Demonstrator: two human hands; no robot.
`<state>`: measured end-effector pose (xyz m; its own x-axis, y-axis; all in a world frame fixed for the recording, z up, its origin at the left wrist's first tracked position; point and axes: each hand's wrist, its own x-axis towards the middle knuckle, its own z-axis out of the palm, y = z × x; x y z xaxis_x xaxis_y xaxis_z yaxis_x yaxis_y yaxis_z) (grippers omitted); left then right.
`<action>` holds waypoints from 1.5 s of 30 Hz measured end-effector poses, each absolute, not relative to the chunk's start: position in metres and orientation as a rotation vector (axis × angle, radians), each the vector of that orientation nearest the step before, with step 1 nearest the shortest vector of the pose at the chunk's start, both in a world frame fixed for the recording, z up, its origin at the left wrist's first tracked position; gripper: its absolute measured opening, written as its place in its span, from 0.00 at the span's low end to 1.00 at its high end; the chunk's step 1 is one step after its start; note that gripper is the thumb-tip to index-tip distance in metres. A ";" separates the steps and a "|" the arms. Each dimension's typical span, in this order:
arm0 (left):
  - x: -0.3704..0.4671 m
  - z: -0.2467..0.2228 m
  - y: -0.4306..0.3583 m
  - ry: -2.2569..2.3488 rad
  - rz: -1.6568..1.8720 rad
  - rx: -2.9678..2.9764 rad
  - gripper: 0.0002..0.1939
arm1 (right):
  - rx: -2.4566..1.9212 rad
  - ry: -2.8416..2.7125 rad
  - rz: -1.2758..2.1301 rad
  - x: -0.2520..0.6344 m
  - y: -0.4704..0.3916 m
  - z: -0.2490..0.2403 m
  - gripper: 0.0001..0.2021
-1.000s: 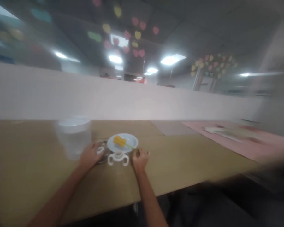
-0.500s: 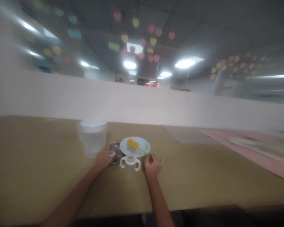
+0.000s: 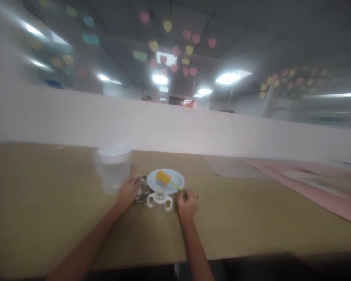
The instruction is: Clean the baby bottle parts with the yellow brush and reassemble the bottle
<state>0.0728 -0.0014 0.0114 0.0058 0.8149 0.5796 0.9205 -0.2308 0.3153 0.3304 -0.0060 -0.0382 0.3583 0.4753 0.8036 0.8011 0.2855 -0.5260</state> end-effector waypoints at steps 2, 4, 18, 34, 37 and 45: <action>0.086 0.014 -0.012 -1.572 -1.255 -2.237 0.16 | -1.350 -1.273 -0.323 0.330 -0.005 -0.039 0.19; 0.104 0.013 -0.026 -1.275 -1.342 -2.416 0.17 | -1.341 -1.262 -0.309 0.330 -0.004 -0.039 0.19; 0.151 0.005 -0.047 -1.291 -1.608 -2.743 0.22 | -1.401 -1.191 -0.225 0.332 -0.012 -0.034 0.19; 0.146 0.005 -0.041 -1.282 -1.599 -2.727 0.23 | -1.381 -1.178 -0.249 0.325 -0.003 -0.026 0.16; 0.147 0.004 -0.045 -1.334 -1.605 -2.730 0.24 | -1.375 -1.193 -0.253 0.327 -0.004 -0.030 0.16; 0.146 0.005 -0.047 -1.413 -1.671 -2.747 0.25 | -1.387 -1.219 -0.233 0.327 -0.007 -0.030 0.18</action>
<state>0.1457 -0.0473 0.0047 0.2500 0.7804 0.5731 0.4359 -0.6193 0.6531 0.3271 -0.0072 -0.0300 0.4277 0.5081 0.7476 0.7477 0.2658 -0.6085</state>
